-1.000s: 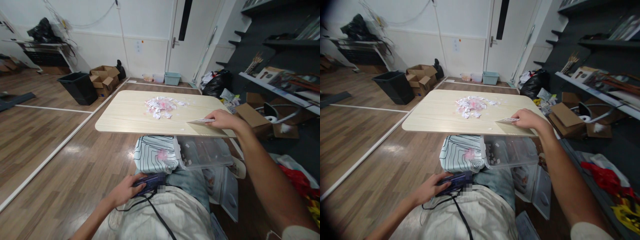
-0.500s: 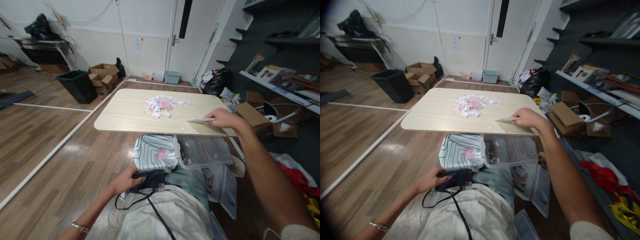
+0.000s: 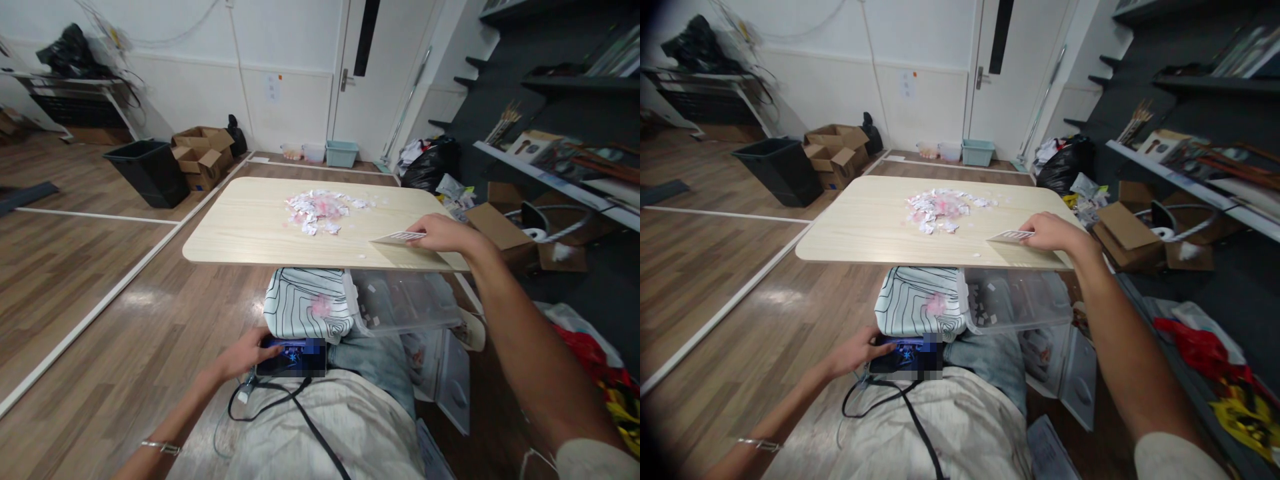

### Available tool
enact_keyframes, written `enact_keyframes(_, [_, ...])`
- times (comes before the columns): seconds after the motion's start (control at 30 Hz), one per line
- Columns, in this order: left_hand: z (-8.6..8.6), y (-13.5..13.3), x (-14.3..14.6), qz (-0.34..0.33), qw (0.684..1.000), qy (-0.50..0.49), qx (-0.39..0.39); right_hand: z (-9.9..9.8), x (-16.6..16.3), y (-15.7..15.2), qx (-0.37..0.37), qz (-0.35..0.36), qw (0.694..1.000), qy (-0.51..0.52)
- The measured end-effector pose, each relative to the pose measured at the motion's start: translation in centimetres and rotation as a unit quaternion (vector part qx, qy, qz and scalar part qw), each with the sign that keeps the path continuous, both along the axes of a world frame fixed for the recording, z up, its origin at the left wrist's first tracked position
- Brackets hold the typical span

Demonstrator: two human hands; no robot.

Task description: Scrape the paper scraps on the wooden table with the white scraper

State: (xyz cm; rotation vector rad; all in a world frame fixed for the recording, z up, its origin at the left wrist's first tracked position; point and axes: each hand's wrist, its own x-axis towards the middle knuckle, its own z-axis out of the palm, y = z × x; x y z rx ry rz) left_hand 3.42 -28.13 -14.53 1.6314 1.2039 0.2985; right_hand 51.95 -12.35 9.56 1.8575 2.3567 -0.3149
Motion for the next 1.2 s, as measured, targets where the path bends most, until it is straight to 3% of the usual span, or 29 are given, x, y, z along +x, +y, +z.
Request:
enact_keyframes(0.23, [-2.5,-3.4,-1.0,-0.101,0.985,0.086,0.112,0.0,0.0,-0.2,0.003,0.004,1.000,0.000])
enact_keyframes(0.4, [-3.6,-4.9,-0.8,-0.099,0.965,0.139,0.197,0.0,0.1,-0.2,0.005,0.004,1.000,-0.005])
enact_keyframes(0.73, [-3.2,-6.5,-2.4,-0.064,0.908,0.268,0.314,0.2,-0.3,-0.5,0.007,0.009,1.000,-0.003])
enact_keyframes(0.97, [-4.0,-5.8,-1.9,-0.036,0.919,0.277,0.279,0.3,-0.3,-0.4,-0.002,0.010,1.000,-0.001])
enact_keyframes(1.2, [-2.6,-4.9,-0.4,-0.020,0.933,0.278,0.228,0.2,-0.1,-0.2,-0.003,0.007,1.000,-0.004])
